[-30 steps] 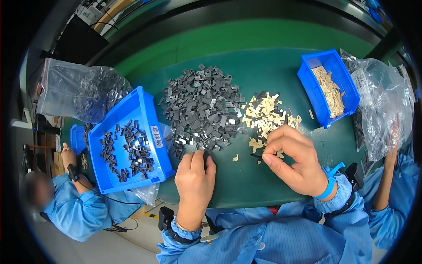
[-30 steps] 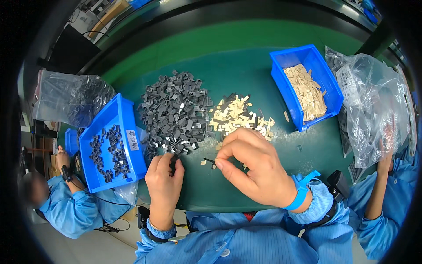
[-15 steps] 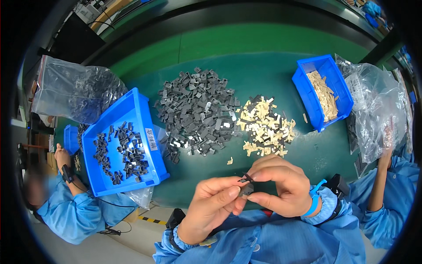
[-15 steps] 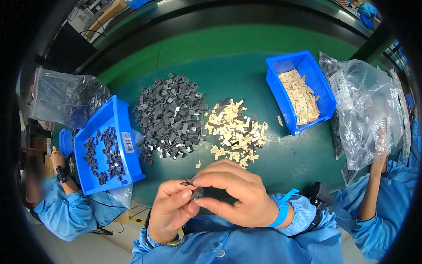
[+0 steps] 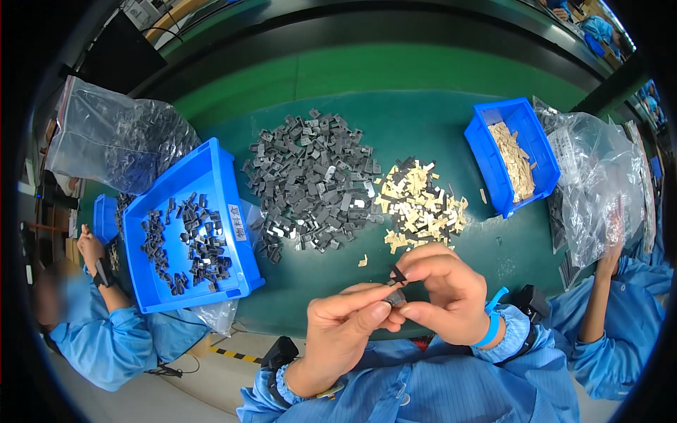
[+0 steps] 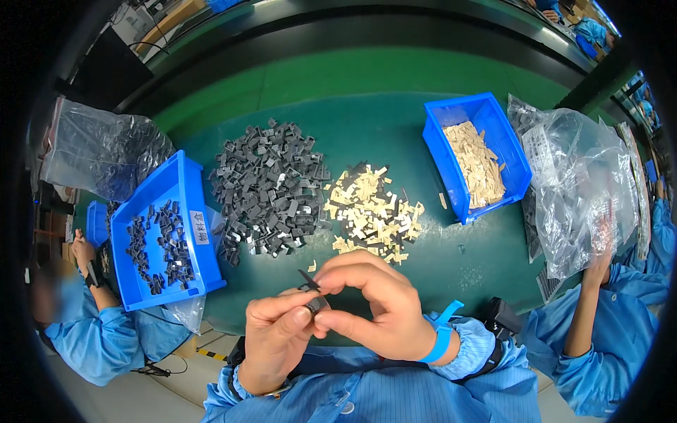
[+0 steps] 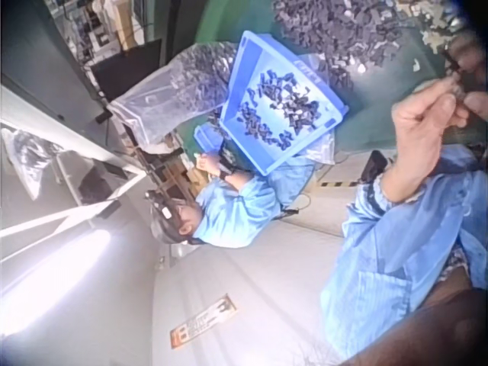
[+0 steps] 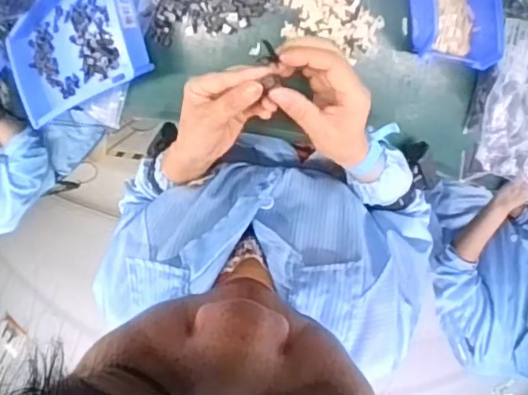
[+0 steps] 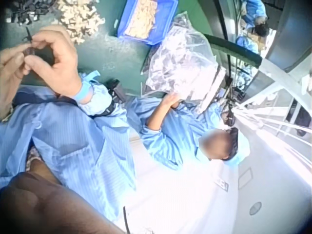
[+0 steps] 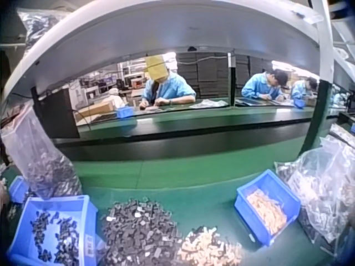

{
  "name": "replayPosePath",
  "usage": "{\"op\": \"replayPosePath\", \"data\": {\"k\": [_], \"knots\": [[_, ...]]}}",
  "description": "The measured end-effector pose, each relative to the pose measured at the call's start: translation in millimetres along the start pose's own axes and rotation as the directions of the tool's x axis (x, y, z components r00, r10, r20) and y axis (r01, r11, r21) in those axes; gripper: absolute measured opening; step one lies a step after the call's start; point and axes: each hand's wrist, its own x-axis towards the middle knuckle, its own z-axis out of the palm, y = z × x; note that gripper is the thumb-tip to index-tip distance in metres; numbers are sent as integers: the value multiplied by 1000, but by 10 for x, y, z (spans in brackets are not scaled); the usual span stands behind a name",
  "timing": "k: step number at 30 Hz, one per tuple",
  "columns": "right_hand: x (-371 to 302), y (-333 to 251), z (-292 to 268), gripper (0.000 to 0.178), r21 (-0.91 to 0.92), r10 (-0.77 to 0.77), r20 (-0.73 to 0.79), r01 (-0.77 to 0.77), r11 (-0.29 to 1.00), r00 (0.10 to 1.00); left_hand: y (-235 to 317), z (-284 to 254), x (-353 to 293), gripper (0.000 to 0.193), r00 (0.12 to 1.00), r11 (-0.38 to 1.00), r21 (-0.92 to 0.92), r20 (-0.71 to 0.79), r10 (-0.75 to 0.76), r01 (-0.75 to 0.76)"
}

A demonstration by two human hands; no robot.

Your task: Sort and assemble small plastic and rubber components at an industrial workstation.

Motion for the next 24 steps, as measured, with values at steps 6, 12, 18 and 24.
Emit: {"op": "replayPosePath", "data": {"k": [6, 12, 18, 24], "knots": [[-6, 49, -11, 9, 249, 140, -36, -127, 960, 990, -9, 7, 8, 22, 992, 988, 144, -104, 73, -57], [-10, 45, 36, 7, 255, 190, -64, -169, 952, 980, -39, 7, 8, 25, 983, 937, 332, -104, 150, -108], [-35, 61, 63, 8, 242, 212, -113, -180, 953, 971, -54, 1, 7, 24, 978, 917, 370, -85, 190, -146], [-44, 80, 78, 8, 240, 212, -115, -180, 954, 971, -86, -14, 1, 23, 963, 907, 372, -99, 250, -197]]}}
